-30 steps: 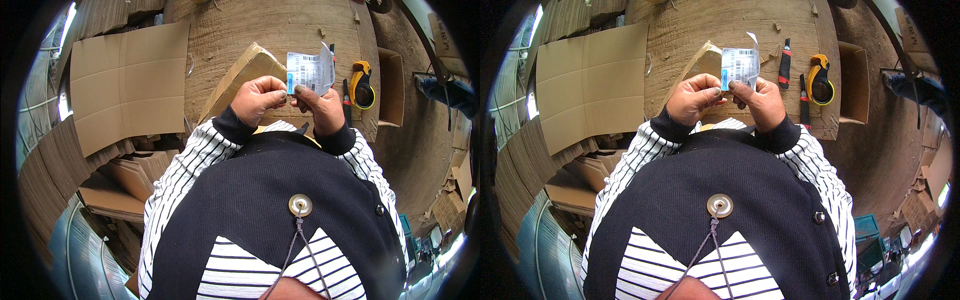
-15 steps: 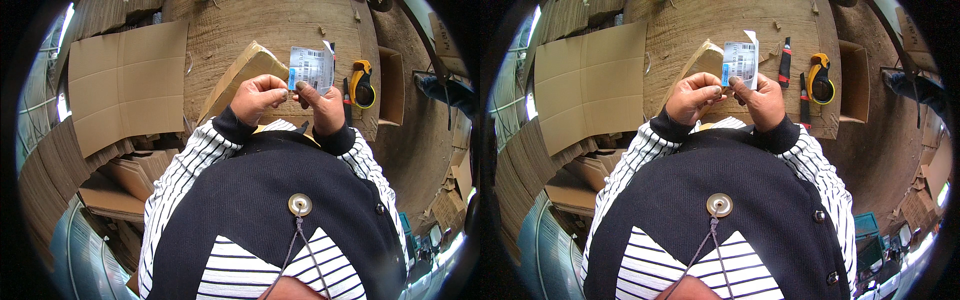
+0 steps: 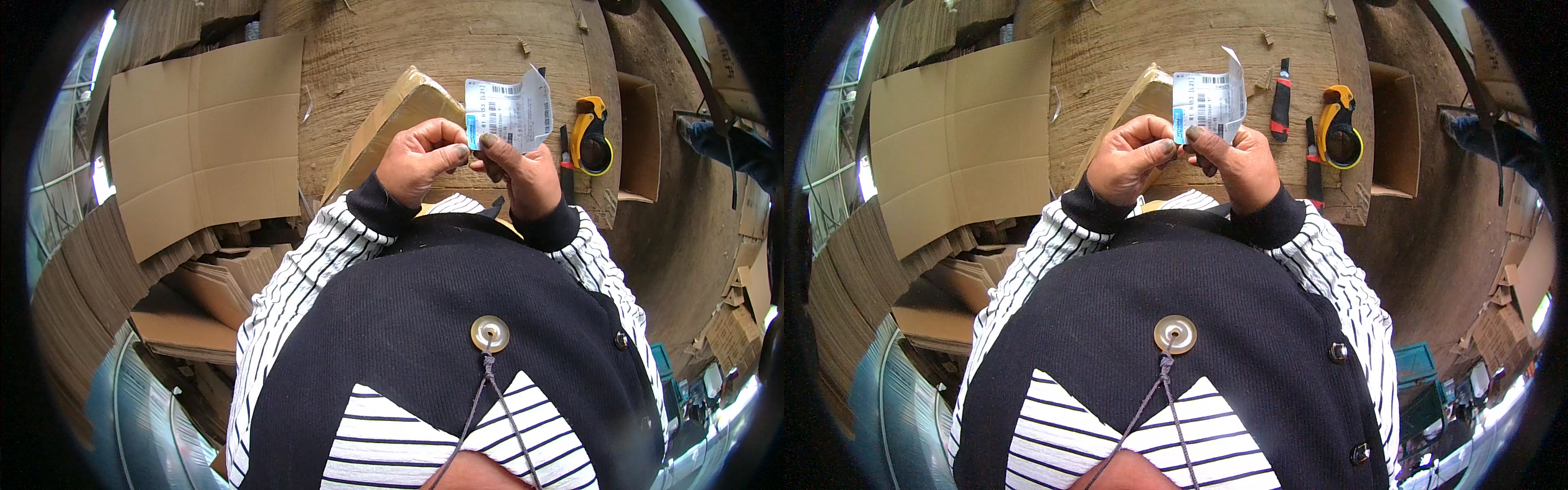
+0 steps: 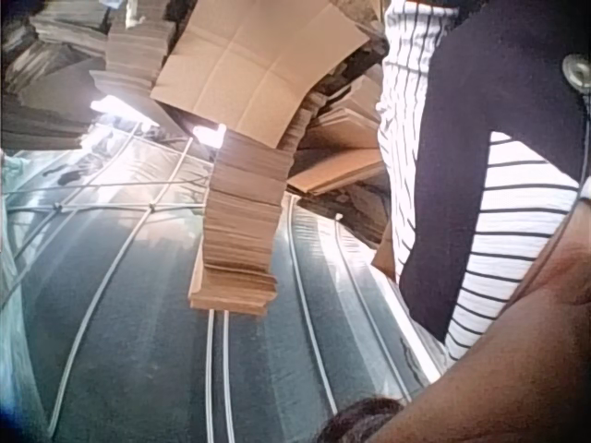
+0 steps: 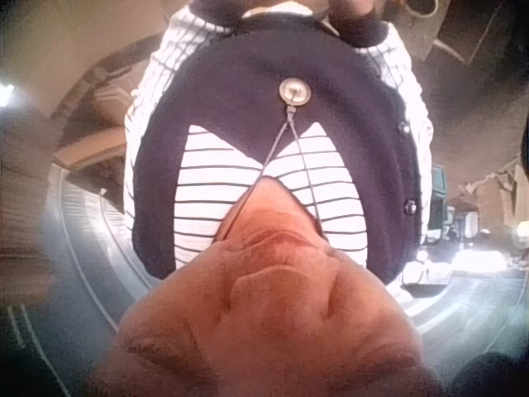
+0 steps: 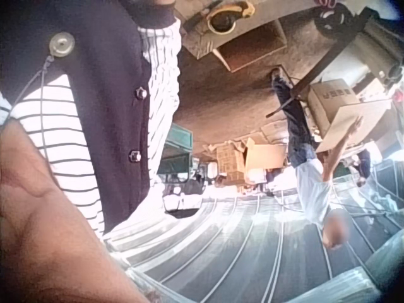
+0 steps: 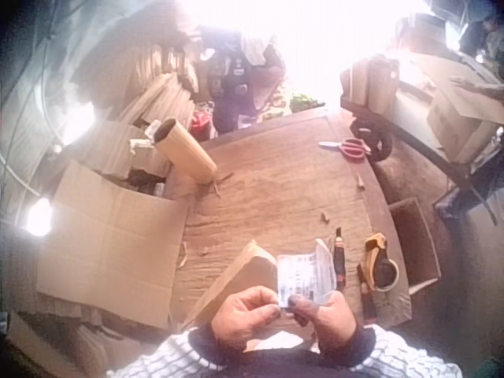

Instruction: The person tapes a small cardboard box closed, applies a shipping label, and sets it aside. Then they cut a larger sheet of cardboard with a utility knife and place a cylindrical bundle inside, folding and taping it shut.

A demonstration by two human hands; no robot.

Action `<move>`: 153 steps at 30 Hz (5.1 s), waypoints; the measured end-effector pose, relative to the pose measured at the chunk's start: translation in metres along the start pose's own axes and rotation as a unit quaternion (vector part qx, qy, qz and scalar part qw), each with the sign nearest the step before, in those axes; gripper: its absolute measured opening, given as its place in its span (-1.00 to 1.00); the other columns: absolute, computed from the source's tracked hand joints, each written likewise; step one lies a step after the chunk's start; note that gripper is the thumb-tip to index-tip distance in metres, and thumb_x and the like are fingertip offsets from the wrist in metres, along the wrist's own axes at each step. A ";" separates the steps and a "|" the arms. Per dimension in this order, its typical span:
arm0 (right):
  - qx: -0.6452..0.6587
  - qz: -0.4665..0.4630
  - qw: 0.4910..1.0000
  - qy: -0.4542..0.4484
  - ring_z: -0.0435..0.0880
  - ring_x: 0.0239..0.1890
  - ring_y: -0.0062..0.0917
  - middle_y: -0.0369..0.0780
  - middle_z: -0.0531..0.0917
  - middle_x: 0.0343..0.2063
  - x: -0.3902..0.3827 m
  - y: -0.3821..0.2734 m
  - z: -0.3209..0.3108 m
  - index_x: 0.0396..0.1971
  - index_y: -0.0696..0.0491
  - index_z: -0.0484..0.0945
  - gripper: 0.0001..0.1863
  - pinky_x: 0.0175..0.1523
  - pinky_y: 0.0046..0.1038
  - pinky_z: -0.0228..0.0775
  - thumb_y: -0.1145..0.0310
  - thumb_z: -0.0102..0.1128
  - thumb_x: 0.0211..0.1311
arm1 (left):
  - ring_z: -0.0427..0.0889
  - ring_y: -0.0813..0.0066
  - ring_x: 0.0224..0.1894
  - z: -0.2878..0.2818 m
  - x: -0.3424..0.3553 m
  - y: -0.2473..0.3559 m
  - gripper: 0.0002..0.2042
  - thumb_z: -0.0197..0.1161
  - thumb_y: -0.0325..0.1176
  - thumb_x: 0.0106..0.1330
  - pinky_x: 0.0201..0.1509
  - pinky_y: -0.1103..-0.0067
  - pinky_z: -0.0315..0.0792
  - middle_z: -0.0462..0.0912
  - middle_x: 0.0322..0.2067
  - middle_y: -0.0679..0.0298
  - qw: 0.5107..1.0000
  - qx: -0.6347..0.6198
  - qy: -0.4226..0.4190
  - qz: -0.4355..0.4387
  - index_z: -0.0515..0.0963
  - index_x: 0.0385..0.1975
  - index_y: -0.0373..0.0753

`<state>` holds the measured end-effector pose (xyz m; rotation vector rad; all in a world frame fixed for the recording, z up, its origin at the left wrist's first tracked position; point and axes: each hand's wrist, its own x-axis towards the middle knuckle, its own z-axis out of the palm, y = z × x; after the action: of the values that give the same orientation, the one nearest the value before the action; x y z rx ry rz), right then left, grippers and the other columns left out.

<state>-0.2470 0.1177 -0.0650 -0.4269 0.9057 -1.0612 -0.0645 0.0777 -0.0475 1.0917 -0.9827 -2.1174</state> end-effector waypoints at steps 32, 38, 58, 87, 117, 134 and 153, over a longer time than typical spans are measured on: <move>0.084 0.073 0.994 0.016 0.66 -0.16 -0.33 -0.06 0.60 -0.14 0.028 -0.001 -0.023 0.01 0.24 0.41 -0.55 -0.12 -0.35 0.61 0.54 0.05 0.04 | 0.42 0.71 -0.55 -0.008 0.013 0.005 -0.83 0.13 -0.35 0.34 -0.43 0.74 0.31 0.57 -0.54 0.32 0.984 -0.102 0.089 -0.113 0.53 -0.44 -0.29; 0.070 0.045 0.997 -0.003 0.66 -0.13 -0.26 0.00 0.57 -0.09 0.028 -0.008 -0.026 0.07 0.26 0.33 -0.46 -0.13 -0.29 0.65 0.54 0.04 -0.02 | 0.39 0.71 -0.60 -0.015 0.013 0.016 -0.89 0.07 -0.43 0.27 -0.05 0.54 0.55 0.45 -0.61 0.36 0.994 -0.023 0.054 -0.092 0.49 -0.39 -0.33; 0.090 0.064 0.994 -0.014 0.65 -0.14 -0.36 -0.09 0.63 -0.17 0.032 -0.005 -0.033 -0.05 0.24 0.46 -0.59 0.01 -0.37 0.51 0.52 0.12 0.01 | 0.41 0.69 -0.53 -0.012 0.016 0.010 -0.86 0.17 -0.36 0.34 0.10 0.48 0.50 0.49 -0.52 0.33 0.992 -0.091 -0.010 -0.086 0.47 -0.31 -0.31; 0.013 0.095 0.995 -0.023 0.51 -0.45 -0.69 -0.30 0.60 -0.37 0.041 -0.004 -0.062 -0.06 0.17 0.49 -0.64 -0.30 -0.65 0.37 0.31 0.24 0.20 | 0.43 0.61 -0.55 -0.016 0.014 0.017 -0.89 0.14 -0.36 0.31 -0.28 0.53 0.52 0.48 -0.59 0.37 0.973 -0.096 0.206 -0.030 0.52 -0.38 -0.26; 0.038 0.070 0.993 0.082 0.56 -0.45 -0.61 -0.29 0.63 -0.43 0.020 0.010 -0.002 -0.26 0.16 0.59 -0.81 -0.30 -0.59 0.39 0.41 0.26 0.15 | 0.43 0.71 -0.47 -0.009 0.001 -0.012 -0.90 0.15 -0.48 0.17 -0.35 0.76 0.34 0.57 -0.45 0.33 0.990 -0.045 0.119 -0.062 0.55 -0.35 -0.32; -0.112 -0.018 0.991 0.065 0.59 -0.30 -0.67 -0.29 0.64 -0.31 0.013 0.007 0.004 -0.17 0.22 0.56 -0.74 -0.19 -0.60 0.44 0.43 0.27 0.17 | 0.37 0.73 -0.53 -0.008 0.003 -0.013 -0.95 0.16 -0.50 0.12 -0.43 0.75 0.26 0.53 -0.54 0.38 0.991 0.011 0.115 -0.060 0.53 -0.44 -0.30; -0.138 -0.036 0.987 0.070 0.58 -0.33 -0.69 -0.29 0.65 -0.37 0.013 0.007 0.005 -0.21 0.21 0.58 -0.76 -0.23 -0.61 0.44 0.41 0.28 0.16 | 0.34 0.76 -0.55 -0.007 0.003 -0.012 -0.96 0.15 -0.50 0.12 -0.45 0.76 0.24 0.51 -0.55 0.42 0.992 -0.013 0.113 -0.055 0.52 -0.45 -0.29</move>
<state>-0.2368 0.1086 -0.0726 -0.6257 1.1762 -1.0445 -0.0621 0.0797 -0.0611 1.3653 -0.8036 -2.0295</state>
